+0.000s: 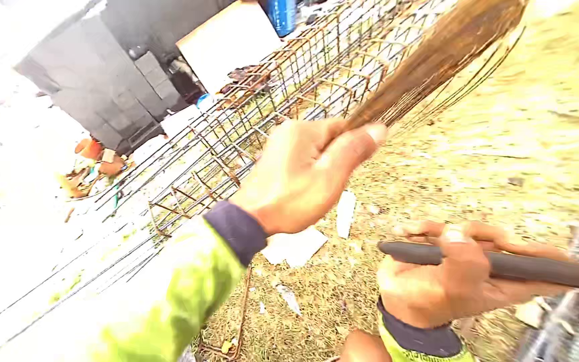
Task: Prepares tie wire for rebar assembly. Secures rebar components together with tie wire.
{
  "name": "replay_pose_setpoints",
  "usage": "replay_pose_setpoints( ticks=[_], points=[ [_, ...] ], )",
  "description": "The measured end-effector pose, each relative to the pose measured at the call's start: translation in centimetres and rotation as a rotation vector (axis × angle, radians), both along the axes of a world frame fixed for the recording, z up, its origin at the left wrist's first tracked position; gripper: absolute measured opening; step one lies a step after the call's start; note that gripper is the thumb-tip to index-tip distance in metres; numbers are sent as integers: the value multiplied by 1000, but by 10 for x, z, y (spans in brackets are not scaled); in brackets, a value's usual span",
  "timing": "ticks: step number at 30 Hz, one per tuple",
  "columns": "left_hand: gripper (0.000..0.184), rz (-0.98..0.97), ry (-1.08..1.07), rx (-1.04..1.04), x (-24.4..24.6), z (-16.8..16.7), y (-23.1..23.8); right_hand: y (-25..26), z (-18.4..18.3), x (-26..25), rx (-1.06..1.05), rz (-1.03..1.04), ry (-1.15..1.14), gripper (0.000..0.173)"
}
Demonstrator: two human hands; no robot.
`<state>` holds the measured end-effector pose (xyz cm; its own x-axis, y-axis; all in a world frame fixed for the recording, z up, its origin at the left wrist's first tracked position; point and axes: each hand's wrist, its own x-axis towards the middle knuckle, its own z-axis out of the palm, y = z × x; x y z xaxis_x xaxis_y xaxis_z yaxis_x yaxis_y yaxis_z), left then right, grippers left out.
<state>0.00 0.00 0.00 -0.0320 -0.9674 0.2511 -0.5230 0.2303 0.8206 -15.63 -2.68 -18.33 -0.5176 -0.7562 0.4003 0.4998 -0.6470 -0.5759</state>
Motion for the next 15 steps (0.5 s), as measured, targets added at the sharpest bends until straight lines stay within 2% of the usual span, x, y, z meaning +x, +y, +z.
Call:
replay_pose_setpoints(
  ticks=[3, 6, 9, 11, 12, 15],
  points=[
    [33, -150, -354, -166, -25, -60, -45, -2, -8, -34, 28, -103, 79, 35],
    [32, -287, -636, -143, -59, -145, -77, 13, -19, -72, 45, -88, 214, 43],
    [40, -459, -827, 64, -87, -268, -91, 36, -33, -122, 79, -140, 397, 44],
    [47, -588, -876, 264, -94, -360, -87, 59, -43, -159, 150, -195, 552, 42],
    [49, -633, -882, 362, -94, -396, -80, 71, -47, -175, 203, -203, 609, 43],
    [45, -695, -930, 601, -83, -456, -56, 99, -47, -205, 364, -276, 697, 39]
  ],
)
